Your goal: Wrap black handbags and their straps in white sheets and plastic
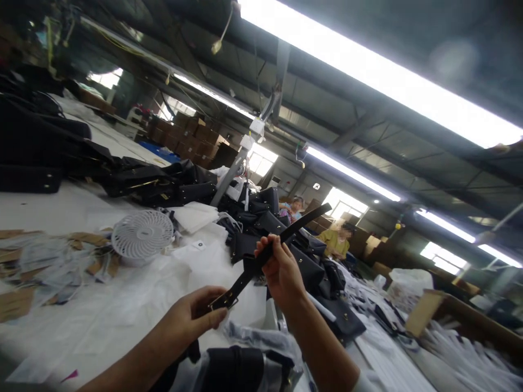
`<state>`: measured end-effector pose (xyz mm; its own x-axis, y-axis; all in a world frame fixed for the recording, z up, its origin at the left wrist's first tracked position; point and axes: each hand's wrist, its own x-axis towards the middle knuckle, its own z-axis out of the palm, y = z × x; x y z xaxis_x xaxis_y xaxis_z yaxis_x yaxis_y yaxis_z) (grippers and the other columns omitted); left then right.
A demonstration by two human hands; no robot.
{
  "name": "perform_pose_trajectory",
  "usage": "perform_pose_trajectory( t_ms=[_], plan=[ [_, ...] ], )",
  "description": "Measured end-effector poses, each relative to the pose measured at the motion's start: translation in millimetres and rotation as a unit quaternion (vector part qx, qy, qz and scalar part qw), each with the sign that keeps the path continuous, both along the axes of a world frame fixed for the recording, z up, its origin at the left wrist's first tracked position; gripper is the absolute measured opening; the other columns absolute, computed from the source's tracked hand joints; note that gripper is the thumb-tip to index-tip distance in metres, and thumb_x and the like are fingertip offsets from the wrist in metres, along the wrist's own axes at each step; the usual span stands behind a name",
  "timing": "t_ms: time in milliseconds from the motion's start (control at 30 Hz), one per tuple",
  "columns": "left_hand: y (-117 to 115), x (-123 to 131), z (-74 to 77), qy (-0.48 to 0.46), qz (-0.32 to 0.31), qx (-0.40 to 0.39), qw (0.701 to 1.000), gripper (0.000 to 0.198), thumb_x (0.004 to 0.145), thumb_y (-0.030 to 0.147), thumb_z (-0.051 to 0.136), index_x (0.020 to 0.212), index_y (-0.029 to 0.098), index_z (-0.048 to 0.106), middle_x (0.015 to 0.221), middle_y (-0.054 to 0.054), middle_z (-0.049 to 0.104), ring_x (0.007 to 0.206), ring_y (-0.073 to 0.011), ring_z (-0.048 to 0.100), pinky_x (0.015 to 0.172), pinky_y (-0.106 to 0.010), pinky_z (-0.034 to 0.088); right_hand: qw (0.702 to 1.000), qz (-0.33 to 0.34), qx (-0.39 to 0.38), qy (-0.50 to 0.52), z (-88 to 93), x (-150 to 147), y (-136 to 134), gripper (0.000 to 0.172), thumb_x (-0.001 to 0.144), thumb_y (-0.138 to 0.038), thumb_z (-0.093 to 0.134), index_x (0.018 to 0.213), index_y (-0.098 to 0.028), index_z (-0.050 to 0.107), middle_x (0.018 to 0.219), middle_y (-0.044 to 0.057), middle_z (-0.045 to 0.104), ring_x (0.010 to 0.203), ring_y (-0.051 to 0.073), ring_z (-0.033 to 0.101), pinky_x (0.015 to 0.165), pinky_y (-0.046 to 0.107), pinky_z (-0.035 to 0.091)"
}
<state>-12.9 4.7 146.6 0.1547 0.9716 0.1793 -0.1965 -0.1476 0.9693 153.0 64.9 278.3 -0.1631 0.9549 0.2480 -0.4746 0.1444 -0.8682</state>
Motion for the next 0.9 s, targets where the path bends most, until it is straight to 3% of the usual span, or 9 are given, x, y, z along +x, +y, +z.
perform_pose_trajectory(
  t_ms=[200,300,367,467,533,700,900],
  plan=[
    [9.2,13.1,-10.0,0.051,0.062,0.026,0.996,0.055,0.074,0.061,0.071,0.114,0.024,0.07,0.074,0.0,0.068,0.084,-0.0263,0.067,0.078,-0.033,0.054,0.993,0.061,-0.049,-0.088,-34.1,33.9,-9.9,0.023,0.08,-0.032,0.082,0.097,-0.02,0.073,0.108,0.005,0.074,0.101,0.017,0.067,0.087,0.029,0.056],
    [10.8,17.1,-12.0,0.082,0.103,0.03,0.991,0.056,0.071,0.065,0.071,0.113,0.027,0.071,0.063,0.002,0.065,0.07,-0.0251,0.066,0.067,-0.032,0.055,0.985,0.064,-0.045,-0.154,-39.4,42.6,-16.2,0.03,0.079,-0.037,0.083,0.099,-0.017,0.075,0.104,0.006,0.072,0.092,0.016,0.067,0.08,0.027,0.057],
    [11.7,18.7,-12.2,0.094,0.126,0.039,0.987,0.055,0.071,0.065,0.07,0.113,0.029,0.071,0.071,0.001,0.069,0.066,-0.0232,0.065,0.066,-0.031,0.055,0.982,0.057,-0.042,-0.174,-40.2,46.3,-17.3,0.037,0.075,-0.04,0.086,0.099,-0.014,0.076,0.094,0.005,0.073,0.084,0.014,0.068,0.074,0.025,0.057],
    [11.4,21.2,-10.9,0.067,0.159,0.058,0.983,0.053,0.07,0.066,0.072,0.11,0.032,0.074,0.107,-0.001,0.074,0.088,-0.0255,0.069,0.078,-0.031,0.055,0.98,0.057,-0.04,-0.185,-42.4,50.4,-16.6,0.047,0.072,-0.044,0.087,0.102,-0.01,0.076,0.087,0.008,0.075,0.078,0.016,0.072,0.072,0.026,0.058],
    [9.5,22.5,-9.1,0.058,0.158,0.045,0.985,0.055,0.068,0.067,0.072,0.109,0.032,0.074,0.111,-0.001,0.073,0.092,-0.0266,0.068,0.078,-0.031,0.055,0.979,0.057,-0.045,-0.189,-44.9,51.8,-16.2,0.052,0.073,-0.048,0.085,0.105,-0.009,0.074,0.088,0.012,0.076,0.079,0.02,0.075,0.069,0.028,0.059],
    [5.5,19.6,-5.2,0.056,0.127,0.009,0.99,0.065,0.072,0.071,0.067,0.118,0.026,0.072,0.064,0.002,0.065,0.064,-0.0201,0.059,0.062,-0.029,0.05,0.983,0.028,-0.046,-0.174,-45.4,52.3,-15.8,0.053,0.074,-0.053,0.083,0.105,-0.012,0.07,0.088,0.01,0.076,0.074,0.022,0.076,0.059,0.027,0.06],
    [5.8,16.8,-10.1,0.042,0.109,0.003,0.993,0.06,0.072,0.065,0.07,0.115,0.023,0.072,0.071,0.0,0.069,0.066,-0.019,0.059,0.061,-0.028,0.048,0.988,-0.03,-0.034,-0.147,-40.1,51.4,-16.2,0.05,0.073,-0.053,0.084,0.101,-0.014,0.07,0.089,0.009,0.077,0.073,0.02,0.076,0.056,0.024,0.06]
  ],
)
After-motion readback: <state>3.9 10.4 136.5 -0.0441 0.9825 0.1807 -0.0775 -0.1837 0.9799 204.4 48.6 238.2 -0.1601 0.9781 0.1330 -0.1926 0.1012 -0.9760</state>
